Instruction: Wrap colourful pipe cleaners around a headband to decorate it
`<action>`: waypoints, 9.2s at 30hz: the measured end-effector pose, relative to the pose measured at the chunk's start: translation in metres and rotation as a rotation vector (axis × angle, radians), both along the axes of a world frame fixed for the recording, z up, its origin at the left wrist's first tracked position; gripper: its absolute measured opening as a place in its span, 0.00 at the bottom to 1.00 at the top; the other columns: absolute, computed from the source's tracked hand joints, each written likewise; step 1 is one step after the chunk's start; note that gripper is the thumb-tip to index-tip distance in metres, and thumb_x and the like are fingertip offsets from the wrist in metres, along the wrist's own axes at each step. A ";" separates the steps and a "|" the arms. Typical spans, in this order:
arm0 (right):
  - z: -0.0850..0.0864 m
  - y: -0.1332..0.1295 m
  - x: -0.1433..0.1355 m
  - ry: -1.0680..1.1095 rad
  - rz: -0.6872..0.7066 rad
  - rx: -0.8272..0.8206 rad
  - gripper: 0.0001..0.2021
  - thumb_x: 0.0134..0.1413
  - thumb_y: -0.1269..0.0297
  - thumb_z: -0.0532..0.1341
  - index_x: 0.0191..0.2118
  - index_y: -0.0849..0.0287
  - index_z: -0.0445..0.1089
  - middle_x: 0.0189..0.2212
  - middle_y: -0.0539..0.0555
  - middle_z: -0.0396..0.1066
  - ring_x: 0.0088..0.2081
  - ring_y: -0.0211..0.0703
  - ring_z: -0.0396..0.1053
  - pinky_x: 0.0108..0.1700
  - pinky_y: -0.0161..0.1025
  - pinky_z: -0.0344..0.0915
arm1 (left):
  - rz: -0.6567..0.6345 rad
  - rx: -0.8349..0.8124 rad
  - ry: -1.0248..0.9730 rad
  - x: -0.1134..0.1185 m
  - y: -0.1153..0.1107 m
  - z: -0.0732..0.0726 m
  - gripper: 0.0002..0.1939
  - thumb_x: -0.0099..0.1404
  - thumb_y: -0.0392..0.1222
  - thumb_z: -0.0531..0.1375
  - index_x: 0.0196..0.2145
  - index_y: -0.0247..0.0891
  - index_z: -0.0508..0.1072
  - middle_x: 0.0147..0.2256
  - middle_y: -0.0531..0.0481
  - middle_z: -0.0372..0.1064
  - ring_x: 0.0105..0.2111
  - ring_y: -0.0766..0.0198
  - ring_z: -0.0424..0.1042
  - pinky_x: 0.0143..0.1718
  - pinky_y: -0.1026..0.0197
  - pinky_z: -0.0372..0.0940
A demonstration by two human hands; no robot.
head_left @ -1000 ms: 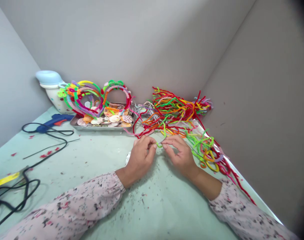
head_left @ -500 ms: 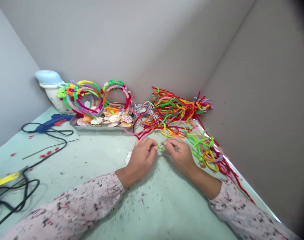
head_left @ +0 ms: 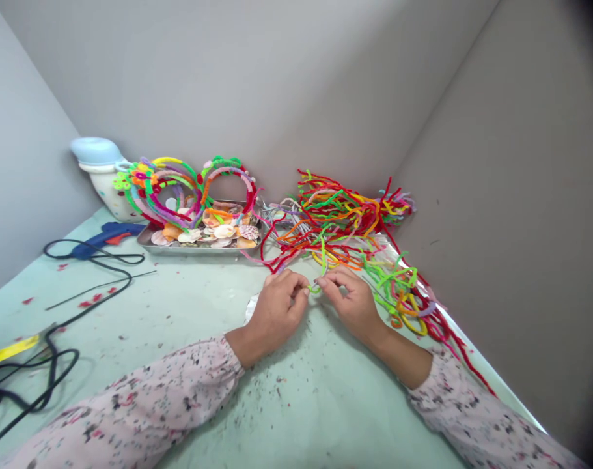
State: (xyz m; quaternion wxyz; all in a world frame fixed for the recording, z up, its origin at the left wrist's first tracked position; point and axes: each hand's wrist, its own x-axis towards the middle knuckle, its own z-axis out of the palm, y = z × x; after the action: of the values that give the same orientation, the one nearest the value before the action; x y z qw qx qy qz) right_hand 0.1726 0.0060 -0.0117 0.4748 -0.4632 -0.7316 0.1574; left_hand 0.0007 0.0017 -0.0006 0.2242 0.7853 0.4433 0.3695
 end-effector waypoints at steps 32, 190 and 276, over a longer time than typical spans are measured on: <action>0.000 -0.001 0.000 -0.011 0.020 0.022 0.07 0.57 0.65 0.58 0.29 0.57 0.70 0.28 0.52 0.68 0.33 0.42 0.66 0.39 0.40 0.63 | -0.024 0.021 0.007 0.001 0.000 0.001 0.05 0.63 0.36 0.52 0.30 0.37 0.67 0.29 0.52 0.65 0.31 0.65 0.63 0.39 0.59 0.56; -0.003 -0.001 0.002 -0.229 0.079 0.357 0.06 0.54 0.72 0.60 0.37 0.53 0.69 0.41 0.53 0.68 0.44 0.46 0.66 0.47 0.47 0.63 | -0.009 -0.017 -0.166 -0.001 -0.001 0.001 0.06 0.66 0.38 0.49 0.32 0.38 0.64 0.32 0.51 0.63 0.35 0.63 0.62 0.39 0.60 0.58; 0.001 0.000 -0.001 -0.221 0.125 0.064 0.03 0.60 0.66 0.54 0.33 0.56 0.62 0.34 0.53 0.65 0.40 0.44 0.62 0.45 0.45 0.57 | 0.009 0.019 0.000 0.000 0.000 -0.002 0.03 0.61 0.34 0.52 0.32 0.38 0.65 0.32 0.51 0.66 0.35 0.62 0.64 0.41 0.57 0.56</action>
State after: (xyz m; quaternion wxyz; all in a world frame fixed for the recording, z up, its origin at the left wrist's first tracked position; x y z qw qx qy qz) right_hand 0.1714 0.0059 -0.0112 0.3952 -0.4156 -0.8116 0.1112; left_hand 0.0011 0.0021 -0.0023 0.2150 0.7855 0.4433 0.3745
